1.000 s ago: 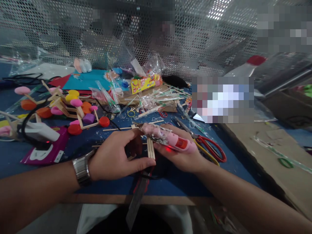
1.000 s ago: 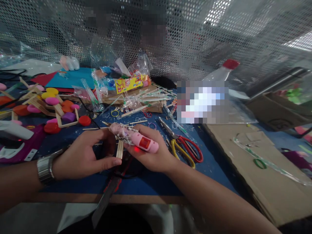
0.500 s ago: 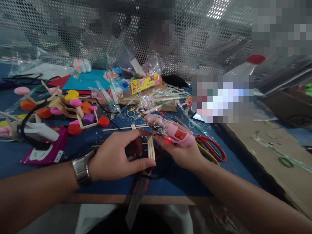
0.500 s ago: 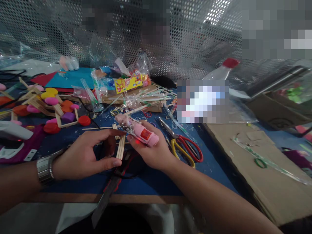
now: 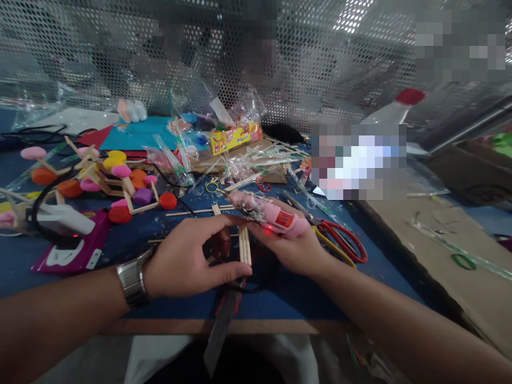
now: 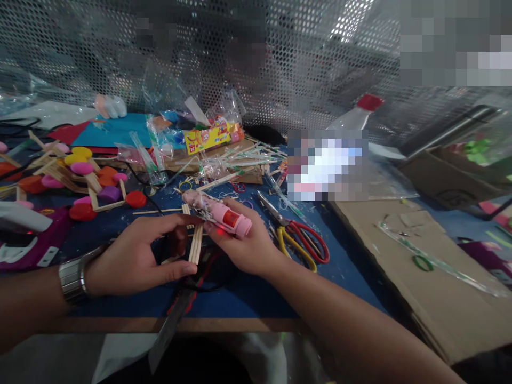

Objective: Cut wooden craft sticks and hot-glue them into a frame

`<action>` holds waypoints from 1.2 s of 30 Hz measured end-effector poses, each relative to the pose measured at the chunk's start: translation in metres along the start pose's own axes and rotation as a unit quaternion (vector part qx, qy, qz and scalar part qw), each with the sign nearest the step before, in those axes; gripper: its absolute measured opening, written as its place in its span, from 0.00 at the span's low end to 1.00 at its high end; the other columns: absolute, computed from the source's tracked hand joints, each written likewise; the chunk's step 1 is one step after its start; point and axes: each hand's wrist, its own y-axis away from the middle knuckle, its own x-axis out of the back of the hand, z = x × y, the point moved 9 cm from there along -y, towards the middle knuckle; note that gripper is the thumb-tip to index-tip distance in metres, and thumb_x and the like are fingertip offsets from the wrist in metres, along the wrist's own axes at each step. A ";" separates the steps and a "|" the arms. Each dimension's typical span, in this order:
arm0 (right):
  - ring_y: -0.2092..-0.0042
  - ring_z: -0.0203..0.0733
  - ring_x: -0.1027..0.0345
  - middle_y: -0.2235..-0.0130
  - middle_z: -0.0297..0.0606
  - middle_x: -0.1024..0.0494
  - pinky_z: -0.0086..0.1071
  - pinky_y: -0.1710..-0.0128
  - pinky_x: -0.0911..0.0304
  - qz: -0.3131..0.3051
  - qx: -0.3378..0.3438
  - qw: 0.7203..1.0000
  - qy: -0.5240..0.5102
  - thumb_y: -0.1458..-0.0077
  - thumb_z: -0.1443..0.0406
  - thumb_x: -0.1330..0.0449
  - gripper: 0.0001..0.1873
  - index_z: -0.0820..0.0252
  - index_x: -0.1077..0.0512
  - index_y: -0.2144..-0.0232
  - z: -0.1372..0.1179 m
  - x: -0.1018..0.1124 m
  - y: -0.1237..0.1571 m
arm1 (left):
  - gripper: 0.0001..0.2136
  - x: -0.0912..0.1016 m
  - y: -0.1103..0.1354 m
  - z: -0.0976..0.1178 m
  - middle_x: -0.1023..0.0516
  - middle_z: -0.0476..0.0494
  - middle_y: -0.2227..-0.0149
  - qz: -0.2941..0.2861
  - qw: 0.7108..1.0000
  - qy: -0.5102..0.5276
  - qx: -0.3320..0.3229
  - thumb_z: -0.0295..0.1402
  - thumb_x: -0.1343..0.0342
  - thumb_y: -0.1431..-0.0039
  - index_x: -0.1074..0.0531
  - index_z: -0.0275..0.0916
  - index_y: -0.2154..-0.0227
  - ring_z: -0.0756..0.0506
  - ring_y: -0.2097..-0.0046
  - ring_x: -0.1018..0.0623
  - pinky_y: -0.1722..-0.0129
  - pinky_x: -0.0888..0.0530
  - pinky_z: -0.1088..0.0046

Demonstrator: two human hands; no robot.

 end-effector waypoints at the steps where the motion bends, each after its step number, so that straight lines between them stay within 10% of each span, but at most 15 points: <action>1: 0.57 0.48 0.26 0.69 0.37 0.24 0.41 0.56 0.28 -0.002 -0.002 1.000 -0.001 0.42 0.62 0.37 0.07 0.56 0.31 0.71 0.000 0.000 0.000 | 0.23 0.000 0.000 0.001 0.22 0.49 0.69 0.001 1.000 -0.002 -0.002 0.48 0.37 0.43 0.25 0.37 0.51 0.47 0.69 0.24 0.69 0.30 0.73; 11: 0.51 0.51 0.25 0.58 0.41 0.19 0.40 0.54 0.26 -0.040 -0.030 0.999 -0.019 0.40 0.59 0.37 0.12 0.56 0.25 0.56 0.006 -0.006 0.001 | 0.21 0.000 -0.002 0.002 0.22 0.48 0.69 0.001 1.000 -0.013 -0.002 0.49 0.37 0.43 0.25 0.37 0.57 0.47 0.69 0.25 0.70 0.31 0.73; 36: 0.65 0.44 0.28 0.68 0.37 0.23 0.37 0.66 0.29 -0.045 -0.032 0.998 -0.024 0.40 0.58 0.38 0.09 0.57 0.27 0.62 0.003 -0.006 0.002 | 0.19 -0.001 -0.002 0.003 0.22 0.49 0.71 -0.006 1.000 -0.024 -0.003 0.50 0.38 0.43 0.27 0.37 0.64 0.48 0.71 0.25 0.71 0.33 0.73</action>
